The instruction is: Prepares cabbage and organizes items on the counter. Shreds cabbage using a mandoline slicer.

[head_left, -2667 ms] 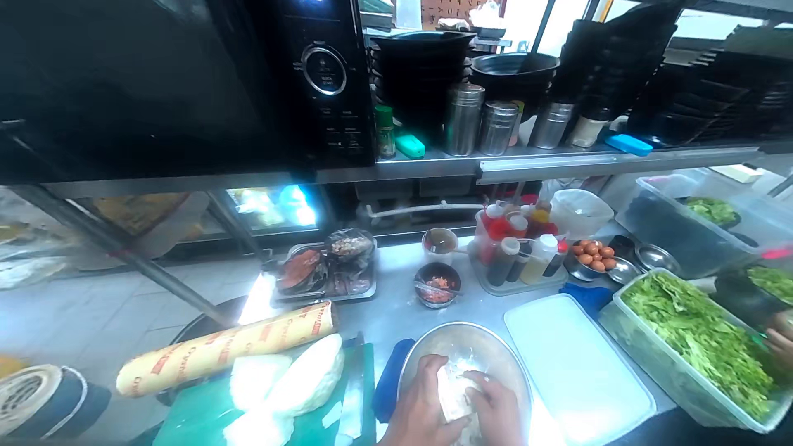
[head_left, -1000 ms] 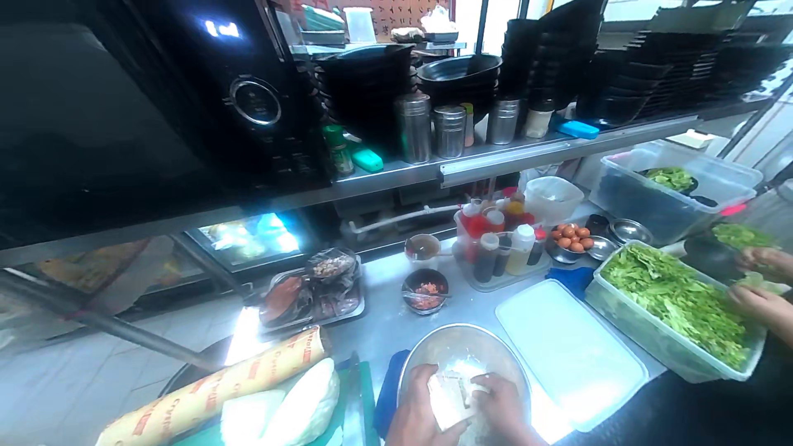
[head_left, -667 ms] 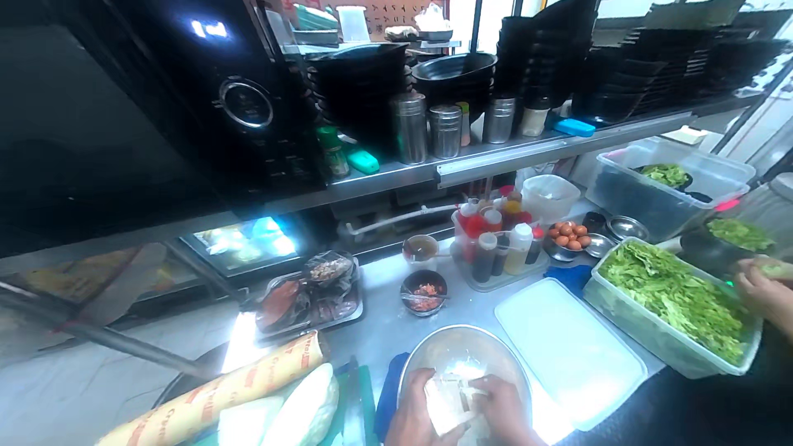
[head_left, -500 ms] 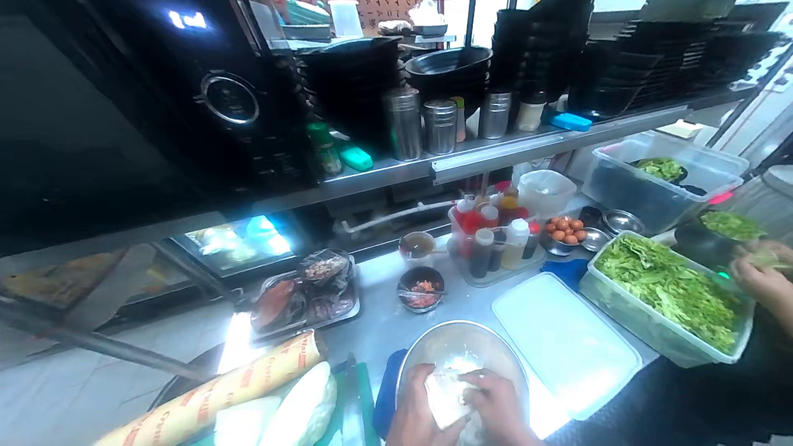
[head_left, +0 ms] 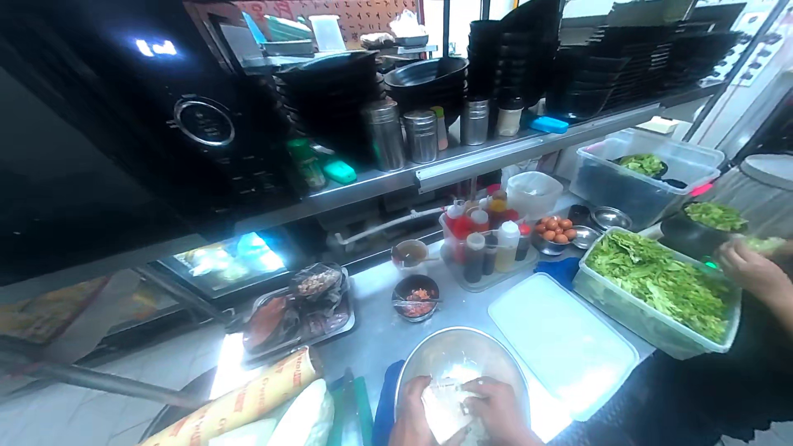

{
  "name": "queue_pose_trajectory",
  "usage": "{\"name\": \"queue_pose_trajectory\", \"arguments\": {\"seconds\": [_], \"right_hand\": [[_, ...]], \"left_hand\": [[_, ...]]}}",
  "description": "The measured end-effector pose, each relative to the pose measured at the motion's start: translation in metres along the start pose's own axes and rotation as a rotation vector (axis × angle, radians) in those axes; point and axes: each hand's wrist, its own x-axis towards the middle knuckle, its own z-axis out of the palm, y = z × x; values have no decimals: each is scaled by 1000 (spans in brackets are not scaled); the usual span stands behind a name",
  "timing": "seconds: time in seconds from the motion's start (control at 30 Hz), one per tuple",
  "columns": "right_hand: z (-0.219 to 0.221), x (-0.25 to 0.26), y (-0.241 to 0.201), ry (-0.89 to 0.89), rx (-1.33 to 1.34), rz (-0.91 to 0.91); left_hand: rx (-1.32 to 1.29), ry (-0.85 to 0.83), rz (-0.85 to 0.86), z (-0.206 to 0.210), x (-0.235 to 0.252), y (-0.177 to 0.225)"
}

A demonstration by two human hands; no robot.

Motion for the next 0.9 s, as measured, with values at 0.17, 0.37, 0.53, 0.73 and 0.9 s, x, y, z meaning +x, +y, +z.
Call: {"name": "queue_pose_trajectory", "arguments": {"seconds": [0.17,0.37,0.53,0.73,0.9], "right_hand": [[11,1,16,32,16,23],[-2,-4,-13,11,97,-113],[8,7,25,-49,-33,79],[2,0,-3,14,76,-90],[-3,1,3,-44,15,-25]], "left_hand": [[8,-6,-20,0,-1,5],[1,-13,-15,-1,-3,0],[6,-15,-18,0,-3,0],[4,-11,-19,3,-1,-2],[23,-26,-18,3,0,-4]]}}
